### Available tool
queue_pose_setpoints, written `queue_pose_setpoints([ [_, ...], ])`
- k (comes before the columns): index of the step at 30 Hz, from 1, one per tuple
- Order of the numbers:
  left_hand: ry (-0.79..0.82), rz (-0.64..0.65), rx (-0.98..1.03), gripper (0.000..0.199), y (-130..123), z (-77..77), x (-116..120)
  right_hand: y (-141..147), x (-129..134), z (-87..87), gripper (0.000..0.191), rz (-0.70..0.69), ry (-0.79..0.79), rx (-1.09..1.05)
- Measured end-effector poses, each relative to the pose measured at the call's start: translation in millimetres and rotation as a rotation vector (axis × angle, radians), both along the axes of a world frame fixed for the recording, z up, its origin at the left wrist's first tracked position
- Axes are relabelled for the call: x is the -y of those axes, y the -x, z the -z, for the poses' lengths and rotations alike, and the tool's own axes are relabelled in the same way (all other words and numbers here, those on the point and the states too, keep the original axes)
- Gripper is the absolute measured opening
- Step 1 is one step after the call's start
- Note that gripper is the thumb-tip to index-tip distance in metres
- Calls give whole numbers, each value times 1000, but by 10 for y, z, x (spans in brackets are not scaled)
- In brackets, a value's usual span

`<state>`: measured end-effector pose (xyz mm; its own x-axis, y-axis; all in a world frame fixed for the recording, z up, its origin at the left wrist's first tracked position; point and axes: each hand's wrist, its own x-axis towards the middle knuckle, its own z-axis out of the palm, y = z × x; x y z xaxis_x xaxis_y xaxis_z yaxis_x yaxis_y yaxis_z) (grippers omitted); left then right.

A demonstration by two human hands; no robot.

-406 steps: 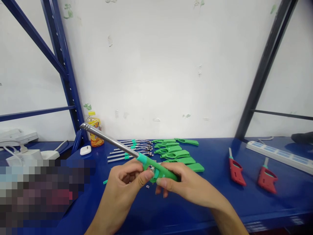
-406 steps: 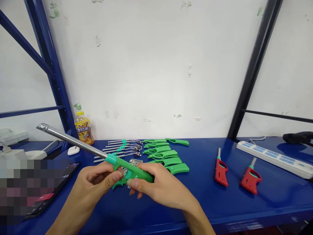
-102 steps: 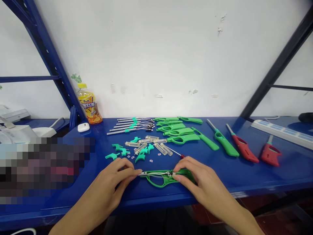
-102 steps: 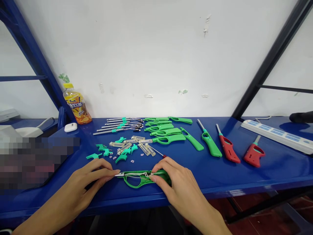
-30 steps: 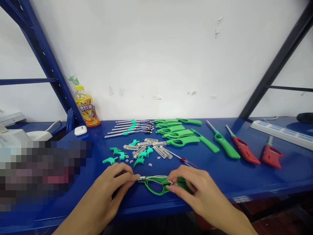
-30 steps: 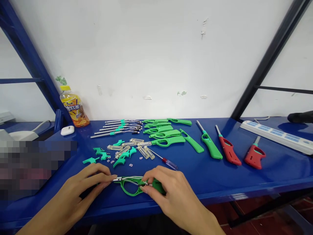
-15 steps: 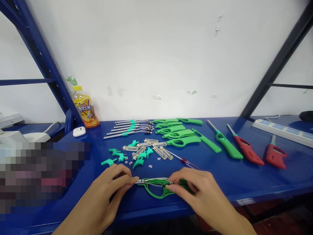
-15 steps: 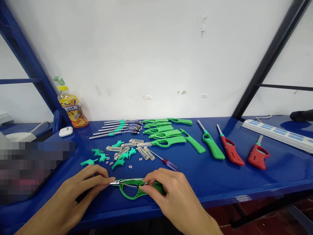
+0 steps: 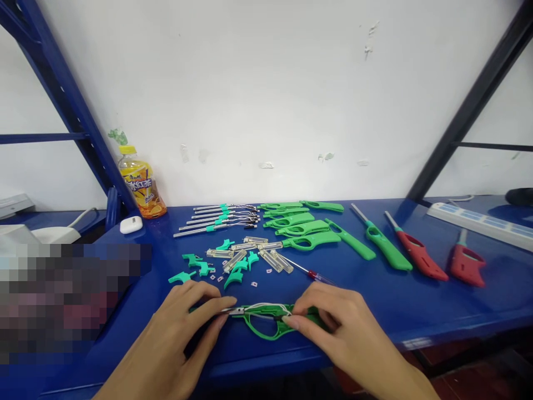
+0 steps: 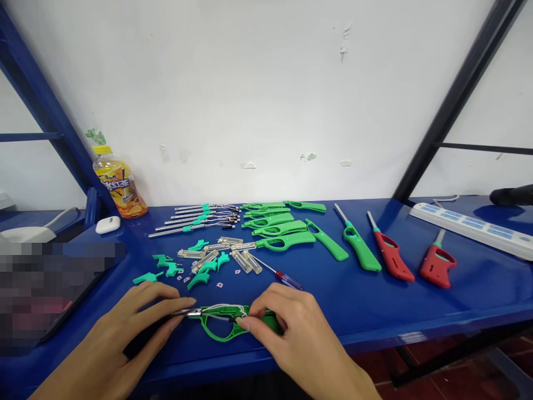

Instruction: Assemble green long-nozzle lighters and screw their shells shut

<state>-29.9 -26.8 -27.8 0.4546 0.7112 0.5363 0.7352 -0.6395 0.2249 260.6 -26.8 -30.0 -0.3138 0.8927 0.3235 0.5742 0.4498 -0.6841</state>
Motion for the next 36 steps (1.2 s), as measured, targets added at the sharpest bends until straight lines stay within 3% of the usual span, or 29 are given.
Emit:
queue_pose_setpoints([
  [4, -28, -30, -9, 31, -108, -59, 11, 10, 14, 18, 21, 10, -32, 15],
  [10, 231, 132, -60, 25, -391, -186, -88, -7, 26, -14, 20, 11, -52, 27],
  [15, 333, 120, -111, 12, -558, -231, -220, -5, 28, -12, 16, -4, -45, 37],
  [25, 218, 122, -105, 23, -545, -126, -170, -5, 28, -8, 15, -24, -34, 18],
  [36, 104, 105, -100, 27, -608, -111, -158, -3, 23, -7, 15, -28, -40, 15],
])
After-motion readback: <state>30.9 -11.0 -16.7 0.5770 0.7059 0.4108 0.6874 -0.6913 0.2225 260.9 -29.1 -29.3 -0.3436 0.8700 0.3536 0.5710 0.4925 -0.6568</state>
